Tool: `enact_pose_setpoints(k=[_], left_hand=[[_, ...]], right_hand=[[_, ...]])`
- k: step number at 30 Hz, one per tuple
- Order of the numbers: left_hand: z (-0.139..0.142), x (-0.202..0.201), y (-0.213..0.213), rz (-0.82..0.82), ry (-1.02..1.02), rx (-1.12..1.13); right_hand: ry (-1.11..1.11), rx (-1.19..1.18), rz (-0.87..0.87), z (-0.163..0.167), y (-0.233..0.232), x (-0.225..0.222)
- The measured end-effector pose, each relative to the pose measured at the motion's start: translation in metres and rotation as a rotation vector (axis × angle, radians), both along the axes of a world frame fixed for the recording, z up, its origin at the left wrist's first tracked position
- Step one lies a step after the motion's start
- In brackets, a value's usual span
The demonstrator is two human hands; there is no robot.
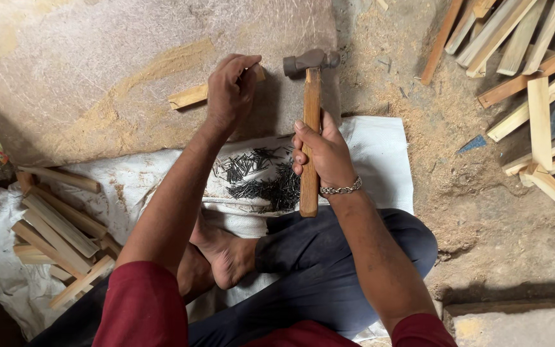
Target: The person sits on the floor and repeatedly hammers nails into small wooden blocks using a hammer. They pick up each block, position a nail, and strike it until the nail is driven in, then set the block aside.
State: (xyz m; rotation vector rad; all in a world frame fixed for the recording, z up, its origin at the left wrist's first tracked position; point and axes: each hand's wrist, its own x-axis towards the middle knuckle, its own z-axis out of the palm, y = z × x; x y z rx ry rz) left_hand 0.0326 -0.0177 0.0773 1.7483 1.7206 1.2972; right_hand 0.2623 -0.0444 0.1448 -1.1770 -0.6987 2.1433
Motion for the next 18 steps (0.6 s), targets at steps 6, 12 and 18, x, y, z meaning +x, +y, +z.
enact_pose_setpoints(k=[6, 12, 18], left_hand=[[0.001, -0.005, 0.000, -0.012, -0.008, 0.015], [-0.018, -0.009, 0.000, -0.020, 0.039, 0.019], [-0.027, -0.007, 0.002, 0.012, 0.159, 0.086]], right_hand=[[-0.027, -0.017, -0.009, 0.002, 0.001, -0.004], [-0.039, -0.006, -0.011, 0.004, -0.001, -0.005], [-0.100, 0.029, 0.006, 0.010, -0.002, -0.011]])
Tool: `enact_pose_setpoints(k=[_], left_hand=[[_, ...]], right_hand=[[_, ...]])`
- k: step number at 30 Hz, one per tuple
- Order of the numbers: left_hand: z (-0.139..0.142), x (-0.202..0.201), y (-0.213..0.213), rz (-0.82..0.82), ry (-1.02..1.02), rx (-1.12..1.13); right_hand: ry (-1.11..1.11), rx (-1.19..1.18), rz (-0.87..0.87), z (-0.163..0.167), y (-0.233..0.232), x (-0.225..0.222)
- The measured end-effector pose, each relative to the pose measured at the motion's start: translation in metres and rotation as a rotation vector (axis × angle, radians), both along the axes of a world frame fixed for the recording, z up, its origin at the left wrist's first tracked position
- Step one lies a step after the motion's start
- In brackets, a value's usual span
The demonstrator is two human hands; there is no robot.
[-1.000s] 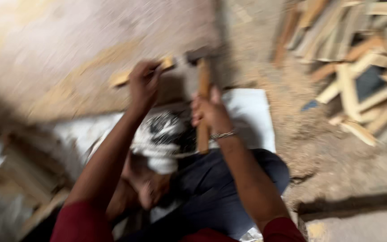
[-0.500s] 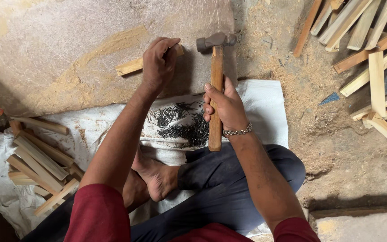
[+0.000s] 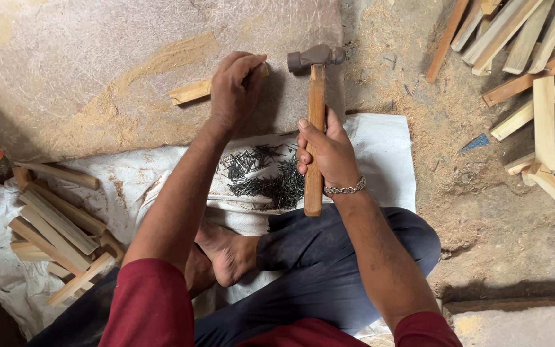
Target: The person sits on the floor and repeatedly hammers nails into small wooden blocks using a hammer. They pick up each block, position a nail, and strike it until the nail is driven in, then set the block aside.
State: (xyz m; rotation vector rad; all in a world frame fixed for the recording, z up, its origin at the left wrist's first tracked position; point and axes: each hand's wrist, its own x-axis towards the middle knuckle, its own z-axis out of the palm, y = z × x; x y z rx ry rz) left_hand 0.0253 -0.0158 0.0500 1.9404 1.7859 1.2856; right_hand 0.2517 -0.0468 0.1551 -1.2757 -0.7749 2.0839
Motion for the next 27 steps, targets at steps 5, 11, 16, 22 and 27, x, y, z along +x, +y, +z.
enact_pose_setpoints(k=[5, 11, 16, 22, 27], left_hand=[[0.009, -0.002, -0.006, 0.008, 0.003, 0.016], [0.000, -0.015, -0.009, 0.021, -0.149, -0.035], [-0.018, -0.021, -0.004, 0.038, -0.127, -0.067], [-0.026, -0.022, -0.005, 0.004, -0.144, -0.022], [-0.021, -0.027, -0.007, -0.022, -0.207, 0.021]], right_hand=[[-0.263, 0.238, 0.125, 0.015, -0.005, -0.011], [-0.561, 0.755, 0.220, 0.023, -0.022, -0.020], [-0.741, 0.868, 0.345, 0.017, -0.024, -0.036], [-0.738, 0.752, 0.368, 0.022, -0.017, -0.033], [-0.599, 1.094, 0.218, 0.020, -0.030, -0.028]])
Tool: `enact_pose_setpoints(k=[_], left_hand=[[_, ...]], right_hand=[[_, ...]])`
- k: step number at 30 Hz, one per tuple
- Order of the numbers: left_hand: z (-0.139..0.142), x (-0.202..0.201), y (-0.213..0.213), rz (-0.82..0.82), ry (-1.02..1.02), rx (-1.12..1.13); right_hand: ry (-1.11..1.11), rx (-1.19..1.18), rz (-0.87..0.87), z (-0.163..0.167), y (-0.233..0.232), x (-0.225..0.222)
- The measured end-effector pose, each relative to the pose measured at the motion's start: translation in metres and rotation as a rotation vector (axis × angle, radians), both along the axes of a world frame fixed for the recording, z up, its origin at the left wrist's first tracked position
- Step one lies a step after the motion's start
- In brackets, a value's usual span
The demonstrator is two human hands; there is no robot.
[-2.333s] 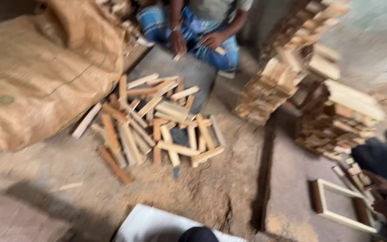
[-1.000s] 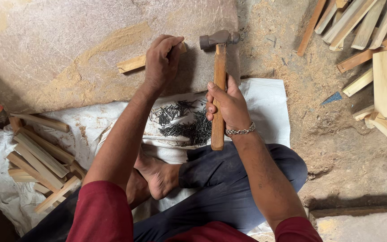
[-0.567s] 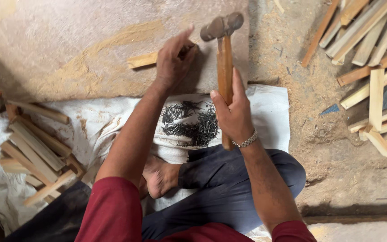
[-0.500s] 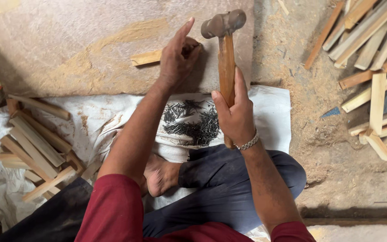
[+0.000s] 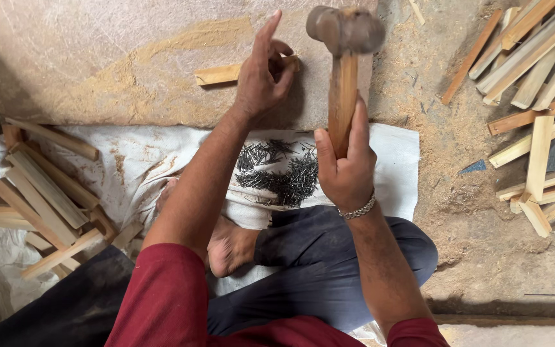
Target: The person sits on the floor and repeatedly hammers nails into small wooden blocks using a hammer. They pick up each block, position a nail, and strike it until the nail is driven in, then set the block aside.
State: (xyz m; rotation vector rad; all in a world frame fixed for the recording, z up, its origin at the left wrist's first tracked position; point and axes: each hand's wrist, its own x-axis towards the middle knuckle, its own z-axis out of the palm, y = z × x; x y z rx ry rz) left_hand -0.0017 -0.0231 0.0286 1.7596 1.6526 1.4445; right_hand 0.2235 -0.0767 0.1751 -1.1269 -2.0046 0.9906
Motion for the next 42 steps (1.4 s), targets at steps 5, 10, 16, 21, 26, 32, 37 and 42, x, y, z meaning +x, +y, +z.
enact_pose_setpoints(k=[5, 10, 16, 21, 26, 32, 37, 42], left_hand=[[0.004, -0.004, -0.002, 0.031, -0.030, 0.057], [0.002, -0.005, -0.005, 0.034, -0.075, 0.004], [0.005, -0.006, -0.004, 0.022, -0.119, 0.054], [0.007, -0.002, -0.005, 0.004, -0.166, 0.040], [0.024, 0.006, -0.006, -0.011, -0.209, -0.015], [0.073, -0.001, -0.039, -0.007, 0.273, -0.114], [0.073, -0.011, -0.061, 0.139, 0.488, -0.286], [0.079, 0.030, 0.011, 0.118, -0.111, -0.278]], right_hand=[[-0.235, -0.051, 0.038, -0.007, 0.009, -0.014], [-0.319, -0.355, -0.101, 0.003, 0.008, -0.011], [-0.068, -0.079, -0.039, -0.022, -0.006, -0.017], [-0.256, 0.062, 0.003, -0.037, 0.011, -0.011], [0.084, -0.416, -0.108, -0.024, -0.008, 0.005], [0.661, -1.046, -0.253, -0.015, -0.016, 0.025], [0.801, -1.119, -0.328, -0.014, -0.024, 0.037], [0.733, -1.143, -0.391, -0.033, -0.026, 0.044]])
